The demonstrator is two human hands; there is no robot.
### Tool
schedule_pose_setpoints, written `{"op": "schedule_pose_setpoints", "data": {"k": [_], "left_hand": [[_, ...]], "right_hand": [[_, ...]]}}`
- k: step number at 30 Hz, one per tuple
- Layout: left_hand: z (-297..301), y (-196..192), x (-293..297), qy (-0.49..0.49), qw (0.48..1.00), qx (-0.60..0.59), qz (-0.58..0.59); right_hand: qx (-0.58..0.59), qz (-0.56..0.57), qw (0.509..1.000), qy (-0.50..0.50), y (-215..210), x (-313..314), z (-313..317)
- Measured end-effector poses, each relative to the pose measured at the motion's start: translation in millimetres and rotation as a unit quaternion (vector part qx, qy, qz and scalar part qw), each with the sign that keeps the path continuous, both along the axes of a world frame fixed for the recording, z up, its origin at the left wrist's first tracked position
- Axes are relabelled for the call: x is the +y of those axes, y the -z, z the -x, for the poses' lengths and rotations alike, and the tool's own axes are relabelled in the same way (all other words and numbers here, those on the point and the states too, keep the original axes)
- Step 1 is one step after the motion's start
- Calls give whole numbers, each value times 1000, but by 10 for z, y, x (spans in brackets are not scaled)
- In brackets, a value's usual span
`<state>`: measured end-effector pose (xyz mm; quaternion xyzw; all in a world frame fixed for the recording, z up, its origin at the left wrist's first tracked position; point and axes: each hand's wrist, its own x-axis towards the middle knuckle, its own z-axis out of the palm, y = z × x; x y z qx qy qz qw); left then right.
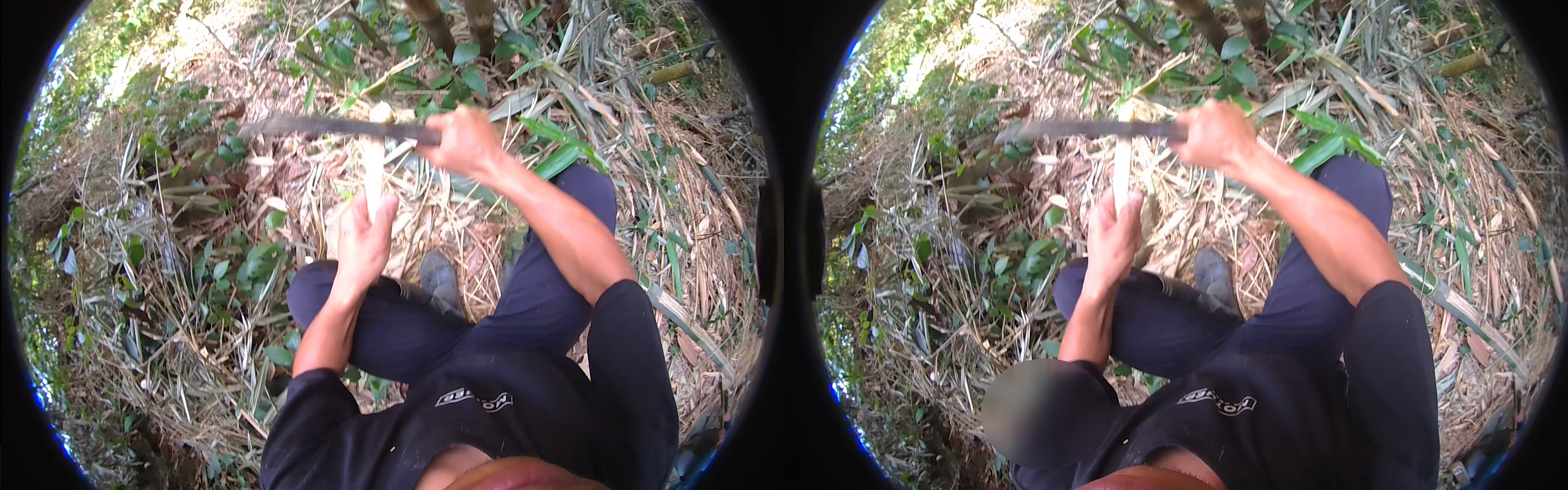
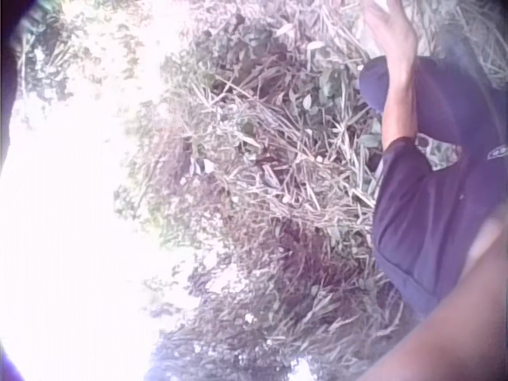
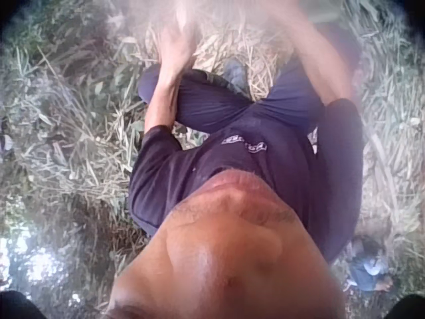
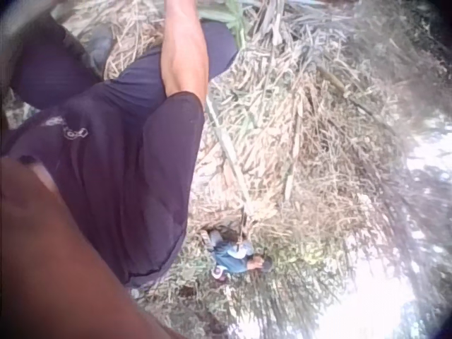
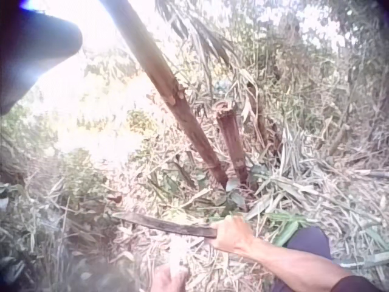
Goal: The person sits on the forest floor and uses a machete to split a piece of bamboo into thin strips. They repeatedly strike the bamboo against a rock and use the blade to shave and separate the material.
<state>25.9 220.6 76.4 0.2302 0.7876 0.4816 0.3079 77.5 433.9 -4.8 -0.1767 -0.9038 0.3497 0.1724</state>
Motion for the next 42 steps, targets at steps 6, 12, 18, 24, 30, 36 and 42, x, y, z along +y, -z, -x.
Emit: {"op": "schedule_pose_setpoints", "data": {"k": [6,12,18,24,30,36,42], "left_hand": [[-117,-187,-4,57,994,90,21],[136,-201,-120,-86,980,-154,-88],[104,-344,-34,-179,945,-188,-198],[-16,-478,-268,-221,930,-226,-190],[-271,-560,-506,-267,922,-191,-204],[-186,-571,-497,-301,905,-251,-165],[-65,-367,-220,-291,918,-242,-118]], "right_hand": [[-175,141,965,134,-68,331,107],[48,271,926,256,-212,270,141],[108,119,985,53,-398,-87,168],[160,-33,980,-117,-493,-365,492],[143,45,965,-216,-469,-808,579],[149,90,943,-285,-182,-867,529],[90,63,963,-245,-5,-557,610]]}}
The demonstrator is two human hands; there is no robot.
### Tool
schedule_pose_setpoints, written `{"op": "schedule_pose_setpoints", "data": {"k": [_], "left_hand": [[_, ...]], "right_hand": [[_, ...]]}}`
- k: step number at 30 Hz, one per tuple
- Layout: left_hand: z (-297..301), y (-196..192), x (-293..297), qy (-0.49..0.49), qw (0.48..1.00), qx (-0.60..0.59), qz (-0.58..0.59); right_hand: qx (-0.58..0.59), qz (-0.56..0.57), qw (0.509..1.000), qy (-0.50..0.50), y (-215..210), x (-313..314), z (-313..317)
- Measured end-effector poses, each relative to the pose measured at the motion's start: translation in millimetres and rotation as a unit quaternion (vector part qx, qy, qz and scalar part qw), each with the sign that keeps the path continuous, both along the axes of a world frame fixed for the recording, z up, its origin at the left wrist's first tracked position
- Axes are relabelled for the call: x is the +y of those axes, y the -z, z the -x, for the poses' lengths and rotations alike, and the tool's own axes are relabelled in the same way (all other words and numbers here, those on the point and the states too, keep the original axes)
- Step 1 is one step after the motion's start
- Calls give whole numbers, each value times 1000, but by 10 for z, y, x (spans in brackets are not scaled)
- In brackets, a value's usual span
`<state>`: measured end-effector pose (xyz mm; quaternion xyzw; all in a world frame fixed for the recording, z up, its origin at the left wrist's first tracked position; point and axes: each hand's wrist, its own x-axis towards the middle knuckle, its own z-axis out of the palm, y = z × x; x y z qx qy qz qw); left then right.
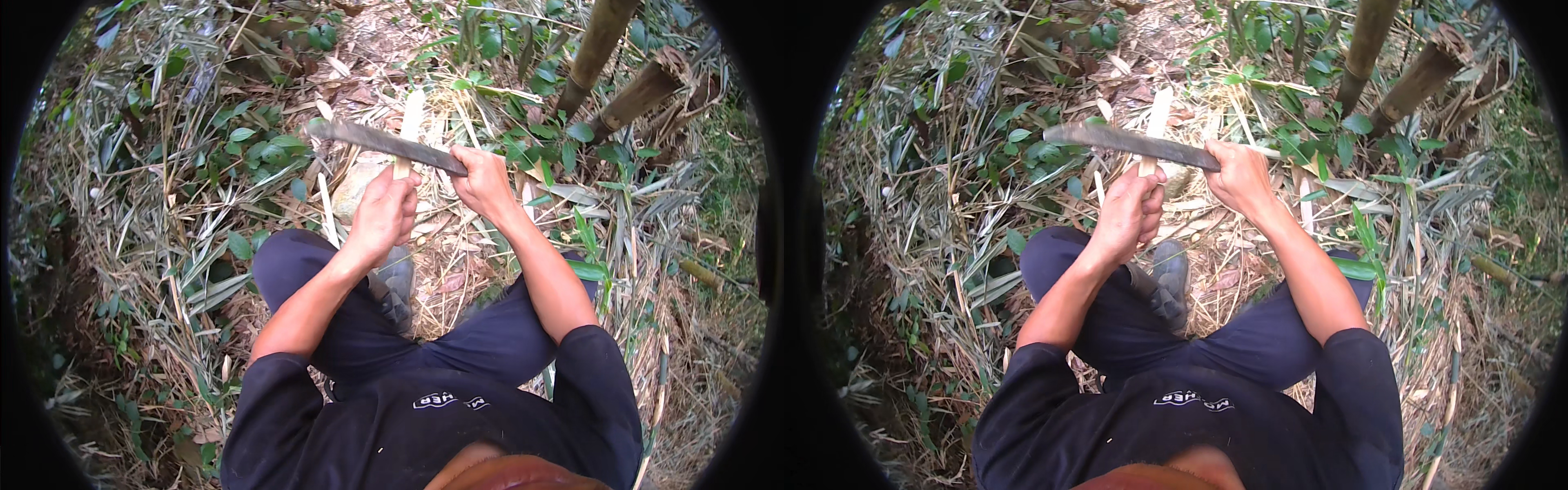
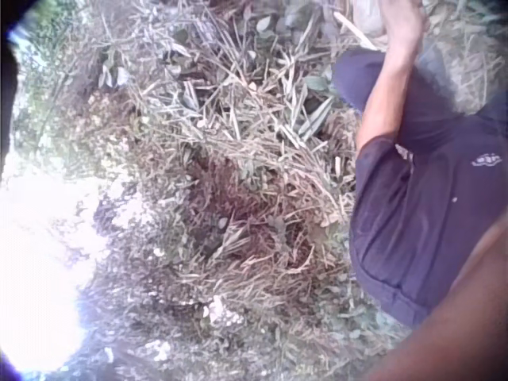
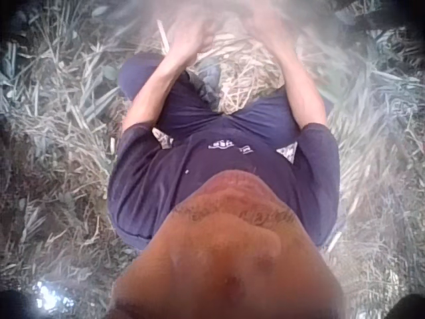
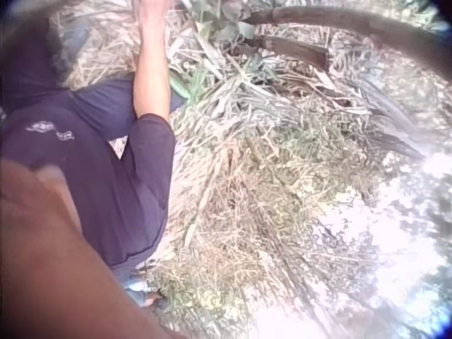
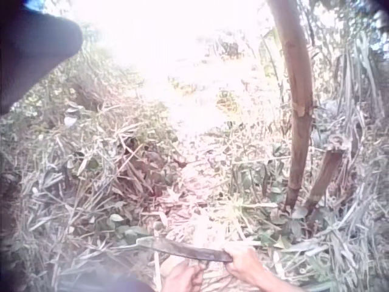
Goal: The person sits on the forest floor and uses a machete to split a piece of bamboo into thin strips. They repeatedly strike the bamboo against a rock and use the blade to shave and separate the material.
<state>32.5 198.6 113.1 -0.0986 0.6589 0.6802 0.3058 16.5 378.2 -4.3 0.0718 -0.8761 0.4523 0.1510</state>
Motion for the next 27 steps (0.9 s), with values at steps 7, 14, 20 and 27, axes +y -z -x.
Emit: {"op": "schedule_pose_setpoints", "data": {"k": [7,14,20,27], "left_hand": [[-90,75,-195,83,975,88,184],[-92,290,-405,107,948,153,256],[-73,475,-473,97,961,110,234],[-183,450,-392,36,989,-98,107]], "right_hand": [[50,-22,997,-50,-213,-314,-89],[-25,25,997,-73,226,-637,-74],[20,-32,998,-39,414,-590,-43],[-88,-85,992,-8,353,-678,-29]]}}
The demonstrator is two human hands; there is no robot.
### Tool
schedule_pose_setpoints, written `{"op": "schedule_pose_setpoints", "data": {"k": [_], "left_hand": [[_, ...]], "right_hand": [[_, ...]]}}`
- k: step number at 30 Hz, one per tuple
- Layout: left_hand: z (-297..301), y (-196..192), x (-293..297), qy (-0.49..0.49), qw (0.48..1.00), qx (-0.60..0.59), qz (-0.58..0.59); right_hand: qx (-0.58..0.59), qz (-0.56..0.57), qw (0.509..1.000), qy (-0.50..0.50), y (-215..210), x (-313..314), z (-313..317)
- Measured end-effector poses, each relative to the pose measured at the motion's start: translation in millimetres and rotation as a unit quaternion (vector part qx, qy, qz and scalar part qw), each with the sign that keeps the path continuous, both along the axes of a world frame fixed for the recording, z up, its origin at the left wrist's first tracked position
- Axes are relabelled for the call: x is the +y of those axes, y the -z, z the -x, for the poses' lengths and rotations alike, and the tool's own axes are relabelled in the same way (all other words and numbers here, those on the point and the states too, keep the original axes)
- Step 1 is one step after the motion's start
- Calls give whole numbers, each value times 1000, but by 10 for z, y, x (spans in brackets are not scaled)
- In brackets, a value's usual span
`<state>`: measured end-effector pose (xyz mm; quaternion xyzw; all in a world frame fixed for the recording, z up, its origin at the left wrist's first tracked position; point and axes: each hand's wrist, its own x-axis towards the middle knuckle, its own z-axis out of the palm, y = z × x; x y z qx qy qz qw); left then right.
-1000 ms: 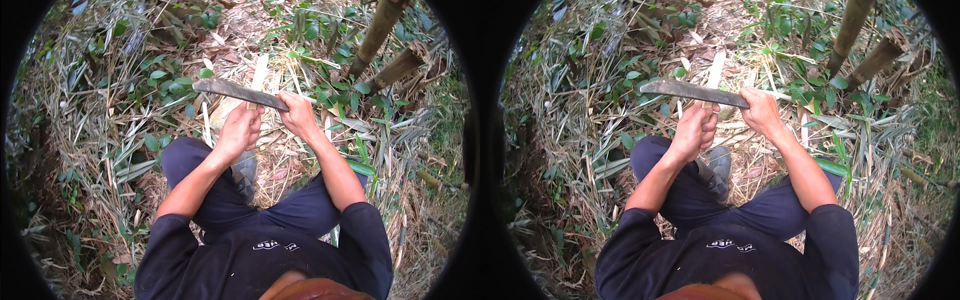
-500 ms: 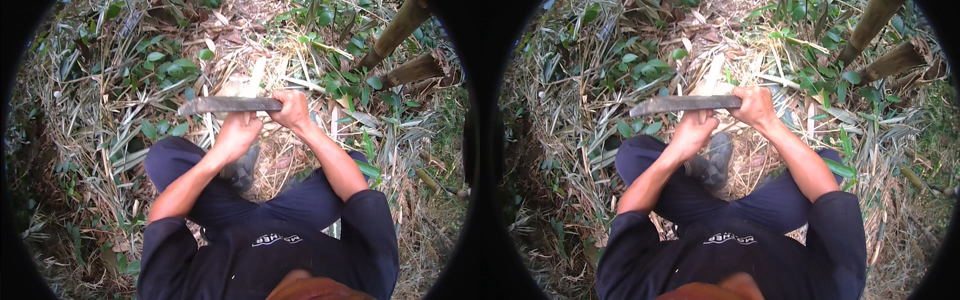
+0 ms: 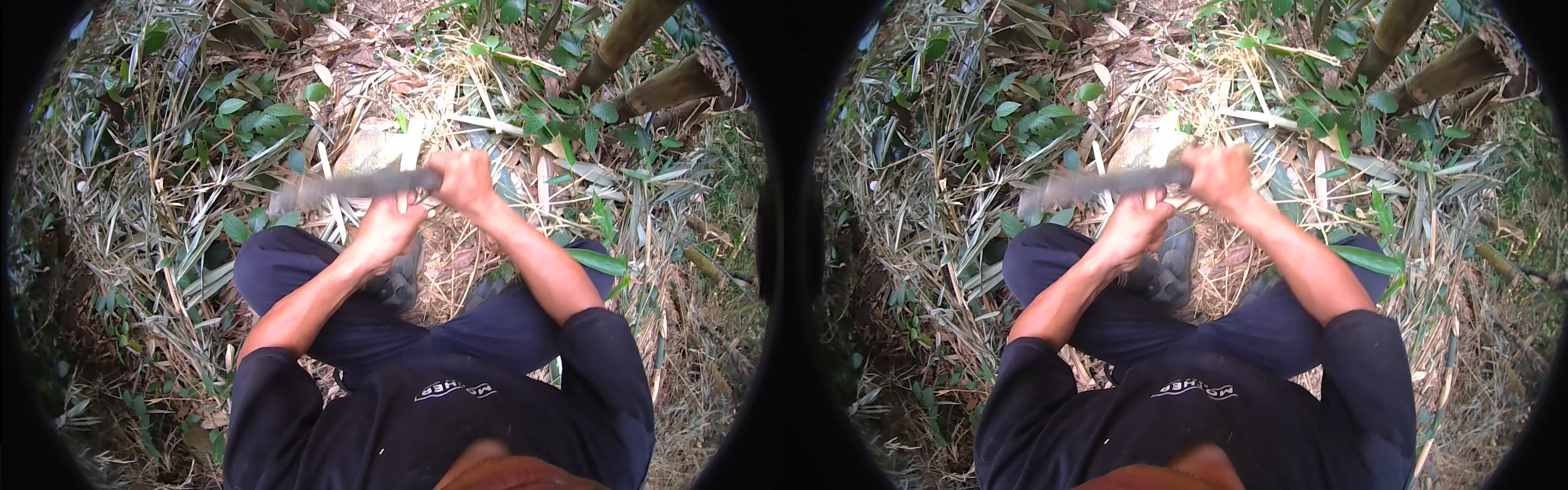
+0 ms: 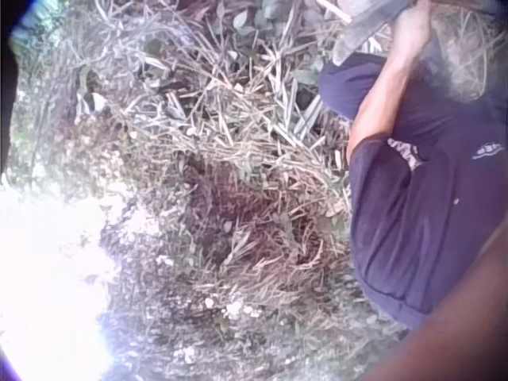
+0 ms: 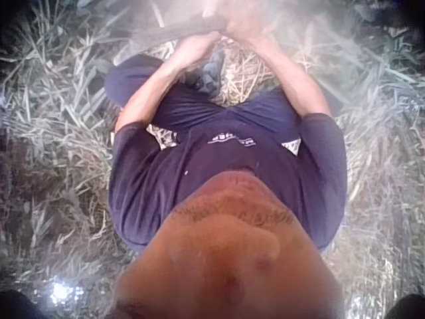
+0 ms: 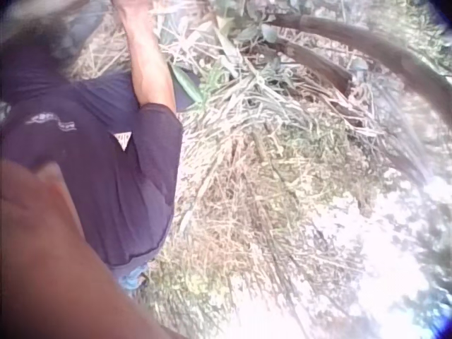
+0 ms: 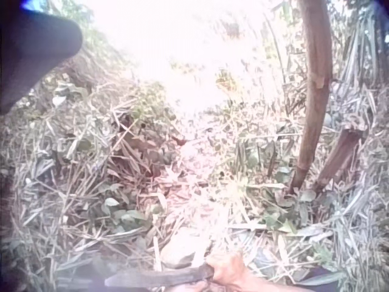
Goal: The person sits on the forest floor and uses a machete to split a piece of bamboo into thin strips. They repeatedly strike the bamboo against a rock and use the blade to shave and separate the material.
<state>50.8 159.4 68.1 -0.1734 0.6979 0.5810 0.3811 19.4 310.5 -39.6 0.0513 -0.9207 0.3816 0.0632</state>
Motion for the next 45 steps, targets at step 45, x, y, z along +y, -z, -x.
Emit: {"op": "schedule_pose_setpoints", "data": {"k": [45], "left_hand": [[-45,148,79,109,927,354,60]], "right_hand": [[-130,434,889,67,-36,389,-128]]}}
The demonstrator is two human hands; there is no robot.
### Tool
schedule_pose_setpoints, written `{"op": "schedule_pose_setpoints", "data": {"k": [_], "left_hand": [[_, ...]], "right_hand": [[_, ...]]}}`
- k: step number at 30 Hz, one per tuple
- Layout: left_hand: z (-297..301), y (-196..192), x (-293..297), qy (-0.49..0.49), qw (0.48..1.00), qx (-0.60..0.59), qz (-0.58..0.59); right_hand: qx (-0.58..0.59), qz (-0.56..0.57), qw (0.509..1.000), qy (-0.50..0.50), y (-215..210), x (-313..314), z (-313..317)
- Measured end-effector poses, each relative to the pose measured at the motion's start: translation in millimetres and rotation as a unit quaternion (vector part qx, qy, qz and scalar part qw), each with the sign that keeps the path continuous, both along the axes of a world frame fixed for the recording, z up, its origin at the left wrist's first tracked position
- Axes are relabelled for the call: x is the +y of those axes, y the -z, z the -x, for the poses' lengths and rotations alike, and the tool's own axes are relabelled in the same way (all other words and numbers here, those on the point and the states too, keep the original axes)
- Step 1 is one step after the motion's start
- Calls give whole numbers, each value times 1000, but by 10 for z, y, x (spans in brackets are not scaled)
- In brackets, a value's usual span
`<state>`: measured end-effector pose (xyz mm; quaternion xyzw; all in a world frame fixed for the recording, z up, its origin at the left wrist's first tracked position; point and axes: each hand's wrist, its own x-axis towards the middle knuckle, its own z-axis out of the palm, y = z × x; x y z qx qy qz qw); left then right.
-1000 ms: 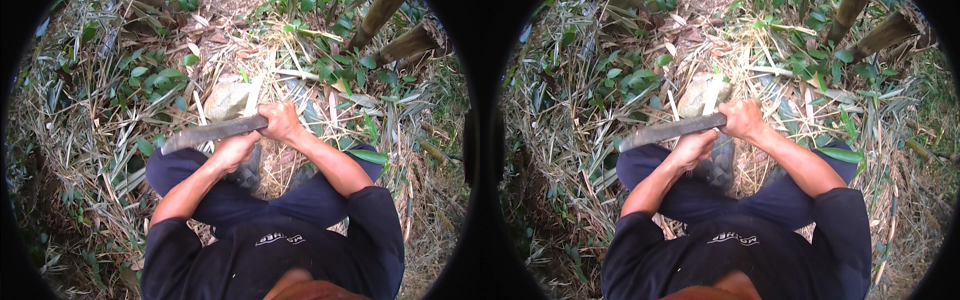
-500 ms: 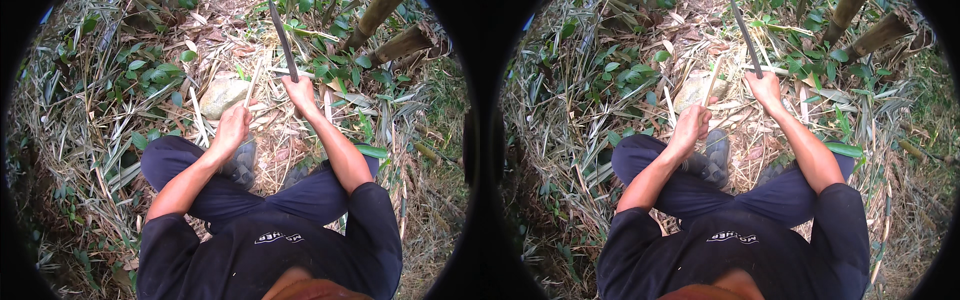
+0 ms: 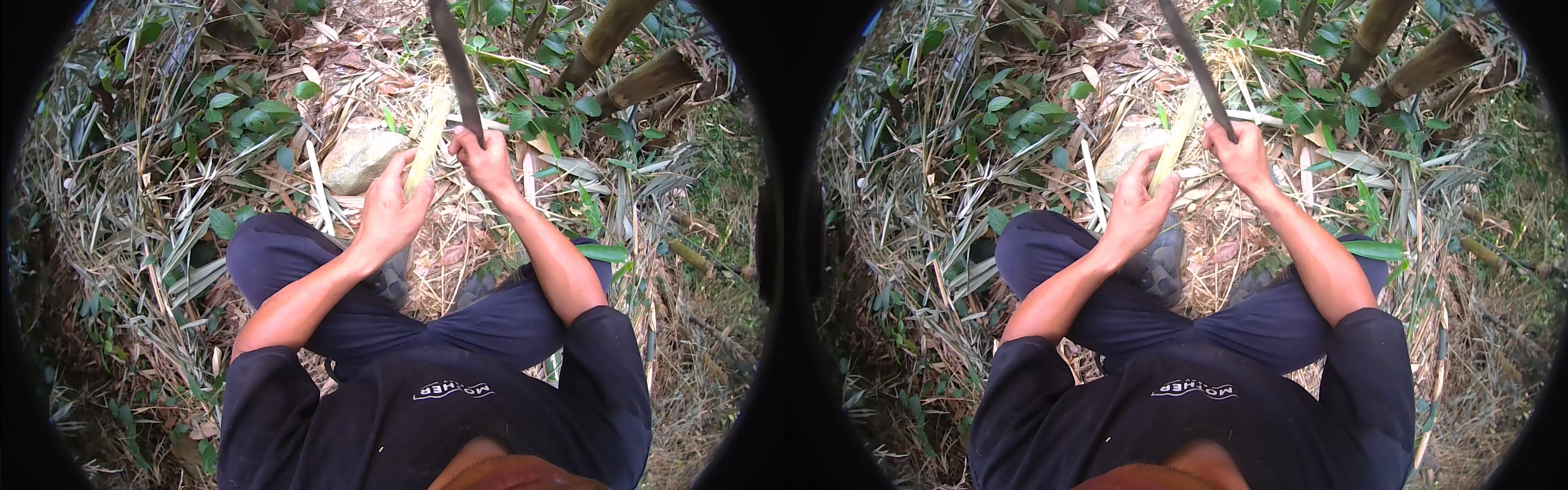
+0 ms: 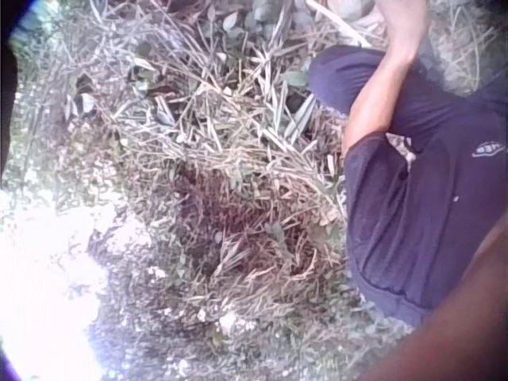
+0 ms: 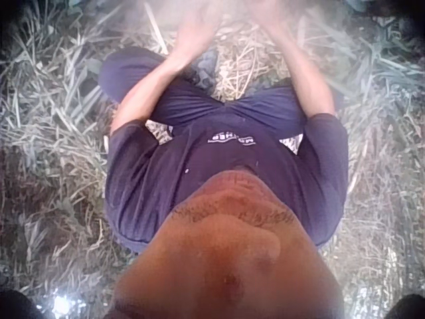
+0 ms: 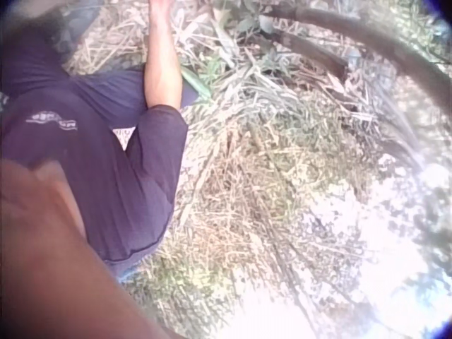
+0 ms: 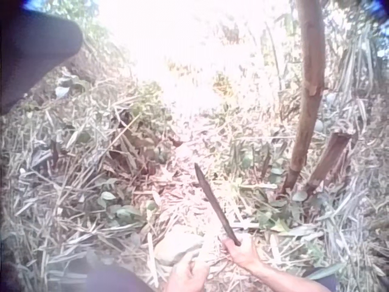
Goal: The person sits on the forest floor and uses a machete to split a piece of bamboo into thin strips. They repeatedly strike the bamboo against a rock and use the blade to shave and separate the material.
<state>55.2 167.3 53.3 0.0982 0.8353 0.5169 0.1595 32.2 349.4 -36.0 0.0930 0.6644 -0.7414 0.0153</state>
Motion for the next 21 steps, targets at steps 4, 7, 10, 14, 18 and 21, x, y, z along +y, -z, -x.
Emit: {"op": "schedule_pose_setpoints", "data": {"k": [4,7,10,14,18,21], "left_hand": [[-23,-39,56,30,991,106,81],[-42,-88,51,70,978,126,152],[-62,-60,58,83,974,145,156],[-56,-49,88,85,974,127,170],[7,185,22,102,995,15,-18],[14,75,37,111,969,-203,-85]], "right_hand": [[-7,137,990,18,-84,136,27],[-21,182,982,45,-147,227,37],[-28,215,975,49,-204,316,24],[-35,193,980,31,-196,380,23],[-22,223,974,-13,-198,376,39],[-16,257,966,-34,-181,371,20]]}}
